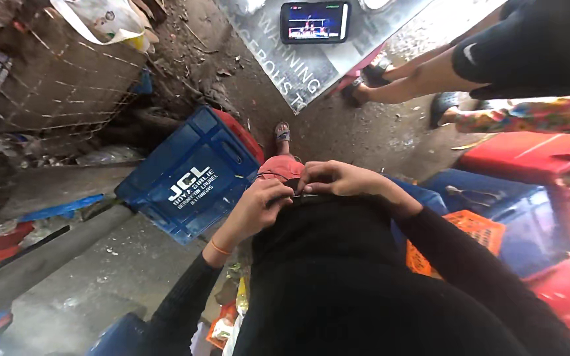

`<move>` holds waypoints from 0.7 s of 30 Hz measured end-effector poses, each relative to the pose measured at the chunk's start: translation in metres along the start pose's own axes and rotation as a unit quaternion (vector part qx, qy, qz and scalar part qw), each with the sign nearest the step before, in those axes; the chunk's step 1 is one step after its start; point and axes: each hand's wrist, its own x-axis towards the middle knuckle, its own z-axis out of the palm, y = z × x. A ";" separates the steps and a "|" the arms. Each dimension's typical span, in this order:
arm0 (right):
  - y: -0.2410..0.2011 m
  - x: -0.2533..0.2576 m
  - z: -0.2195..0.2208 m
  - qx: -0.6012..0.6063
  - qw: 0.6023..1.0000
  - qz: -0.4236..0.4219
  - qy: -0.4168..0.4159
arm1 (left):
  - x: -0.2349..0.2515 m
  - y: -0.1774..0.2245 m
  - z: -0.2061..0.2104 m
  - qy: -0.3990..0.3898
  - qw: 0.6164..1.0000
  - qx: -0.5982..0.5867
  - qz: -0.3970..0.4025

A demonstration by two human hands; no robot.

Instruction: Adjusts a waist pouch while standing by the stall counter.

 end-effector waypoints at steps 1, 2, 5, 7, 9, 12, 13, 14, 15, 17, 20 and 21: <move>0.004 0.001 0.001 0.021 1.000 -0.016 -0.009 | -0.004 0.003 0.000 0.006 0.999 0.032 0.017; 0.005 0.003 0.003 0.035 0.999 -0.027 -0.015 | -0.007 0.007 0.000 0.010 0.998 0.059 0.028; 0.006 0.010 0.009 0.031 0.998 -0.042 -0.018 | -0.016 0.009 0.000 0.027 0.995 0.090 0.038; 0.005 0.015 0.015 0.003 0.999 -0.039 0.006 | -0.020 0.008 0.002 0.040 0.995 0.089 0.038; -0.013 0.017 0.022 -0.054 0.997 -0.046 0.041 | -0.022 0.008 0.003 0.052 0.994 0.088 0.039; -0.047 0.017 0.033 -0.136 0.985 -0.066 0.080 | -0.025 0.005 0.004 0.083 0.993 0.071 0.041; -0.048 0.019 0.033 -0.149 0.982 -0.080 0.079 | -0.026 0.004 0.005 0.097 0.993 0.061 0.040; -0.047 0.023 0.032 -0.153 0.981 -0.094 0.070 | -0.028 0.003 0.008 0.111 0.992 0.053 0.040; -0.042 0.027 0.030 -0.150 0.981 -0.109 0.056 | -0.030 0.003 0.011 0.123 0.991 0.047 0.036; -0.023 0.038 0.024 -0.129 0.982 -0.134 0.021 | -0.034 0.003 0.017 0.141 0.989 0.040 0.022; -0.008 0.044 0.025 -0.058 0.991 -0.113 -0.033 | -0.043 0.002 0.025 0.147 0.989 0.031 -0.006; -0.004 0.047 0.027 -0.037 0.992 -0.105 -0.055 | -0.047 0.001 0.027 0.147 0.989 0.026 -0.018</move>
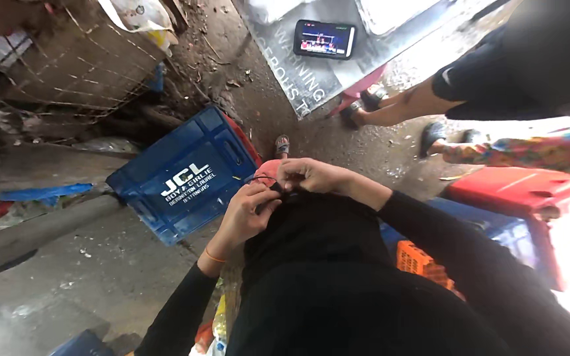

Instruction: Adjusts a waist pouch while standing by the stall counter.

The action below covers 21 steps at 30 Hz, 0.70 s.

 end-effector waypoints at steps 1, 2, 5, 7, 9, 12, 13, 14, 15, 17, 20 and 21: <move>0.001 0.004 0.003 0.017 1.000 0.001 -0.016 | -0.005 -0.002 0.001 0.003 1.000 -0.006 -0.011; 0.002 0.008 0.006 0.021 0.999 0.005 -0.026 | -0.009 -0.005 0.001 0.007 1.000 -0.010 -0.018; 0.008 0.015 0.007 -0.044 0.998 0.023 -0.045 | -0.007 -0.010 -0.003 0.005 1.000 0.004 -0.015; -0.009 0.014 -0.002 -0.106 0.991 0.077 -0.013 | 0.004 -0.005 -0.003 0.009 0.999 0.018 -0.027; -0.026 0.002 -0.010 -0.160 0.977 0.129 0.056 | 0.015 0.002 -0.002 -0.007 0.998 -0.005 -0.056; -0.038 -0.039 -0.026 -0.176 0.959 0.175 0.136 | 0.035 0.008 -0.009 -0.115 0.990 -0.050 -0.065; -0.042 -0.056 -0.030 -0.162 0.956 0.191 0.153 | 0.042 0.005 -0.013 -0.148 0.985 -0.060 -0.059; -0.044 -0.072 -0.033 -0.146 0.952 0.210 0.166 | 0.049 0.001 -0.016 -0.179 0.980 -0.069 -0.059; -0.045 -0.087 -0.036 -0.133 0.948 0.227 0.182 | 0.059 -0.004 -0.020 -0.210 0.972 -0.082 -0.065; -0.041 -0.112 -0.040 -0.114 0.936 0.257 0.212 | 0.080 -0.016 -0.024 -0.280 0.949 -0.118 -0.088; -0.025 -0.132 -0.038 -0.082 0.918 0.288 0.261 | 0.108 -0.035 -0.024 -0.377 0.892 -0.213 -0.129; -0.026 -0.133 -0.040 -0.066 0.912 0.304 0.268 | 0.117 -0.040 -0.023 -0.392 0.877 -0.241 -0.138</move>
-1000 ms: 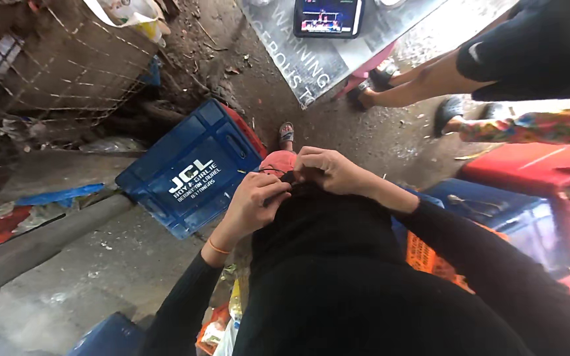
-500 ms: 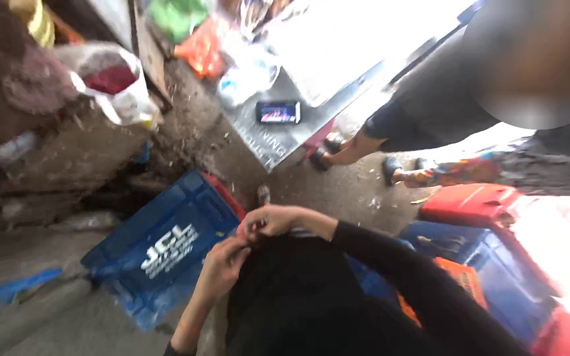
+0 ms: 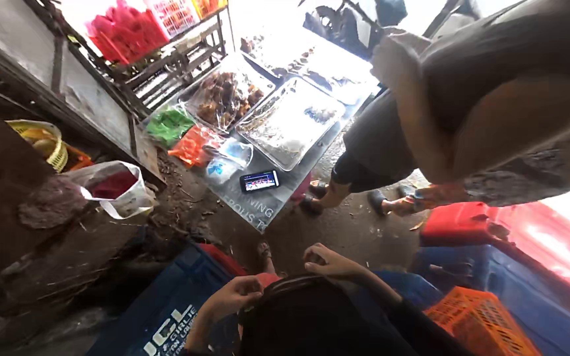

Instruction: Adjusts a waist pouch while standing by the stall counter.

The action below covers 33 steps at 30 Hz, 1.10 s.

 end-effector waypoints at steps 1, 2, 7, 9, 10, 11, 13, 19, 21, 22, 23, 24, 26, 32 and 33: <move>-0.001 0.000 -0.002 0.013 1.000 0.018 0.000 | 0.006 0.000 -0.006 -0.016 1.000 -0.021 -0.001; -0.002 0.001 -0.004 0.026 0.999 0.028 -0.001 | 0.011 0.001 -0.011 -0.029 0.999 -0.030 -0.004; -0.012 0.027 -0.004 0.058 0.998 0.019 0.005 | 0.029 0.006 -0.046 -0.048 0.997 -0.014 0.053; -0.015 0.039 -0.005 0.043 0.999 -0.003 -0.017 | 0.031 0.002 -0.057 -0.050 0.997 -0.021 0.053; -0.015 0.045 -0.007 0.042 0.998 -0.017 -0.034 | 0.032 0.000 -0.064 -0.050 0.997 -0.026 0.058; -0.015 0.051 -0.011 0.044 0.997 -0.030 -0.050 | 0.033 -0.001 -0.070 -0.051 0.996 -0.027 0.070; -0.018 0.058 -0.019 0.057 0.996 -0.029 -0.066 | 0.033 0.002 -0.081 -0.044 0.995 -0.017 0.090; -0.022 0.036 -0.038 0.003 0.997 0.053 -0.052 | 0.024 0.031 -0.078 0.030 0.990 0.120 0.069; -0.023 0.019 -0.043 0.035 0.997 0.051 -0.050 | 0.016 0.037 -0.069 0.064 0.971 0.211 0.090; -0.020 0.012 -0.044 0.039 0.998 0.045 -0.036 | 0.014 0.039 -0.063 0.090 0.953 0.273 0.091; -0.017 0.006 -0.042 0.023 0.999 0.029 -0.006 | 0.014 0.041 -0.055 0.122 0.929 0.339 0.086; -0.013 0.002 -0.038 -0.014 0.999 0.000 0.034 | 0.016 0.042 -0.046 0.159 0.898 0.401 0.085; -0.007 0.005 -0.031 -0.117 0.987 -0.053 0.099 | 0.023 0.047 -0.030 0.210 0.849 0.479 0.071; -0.040 0.015 -0.037 -0.239 0.971 0.018 0.012 | 0.032 0.081 -0.010 0.145 0.853 0.501 -0.009; -0.042 0.015 -0.040 -0.251 0.968 0.007 -0.001 | 0.032 0.080 -0.013 0.136 0.847 0.513 0.025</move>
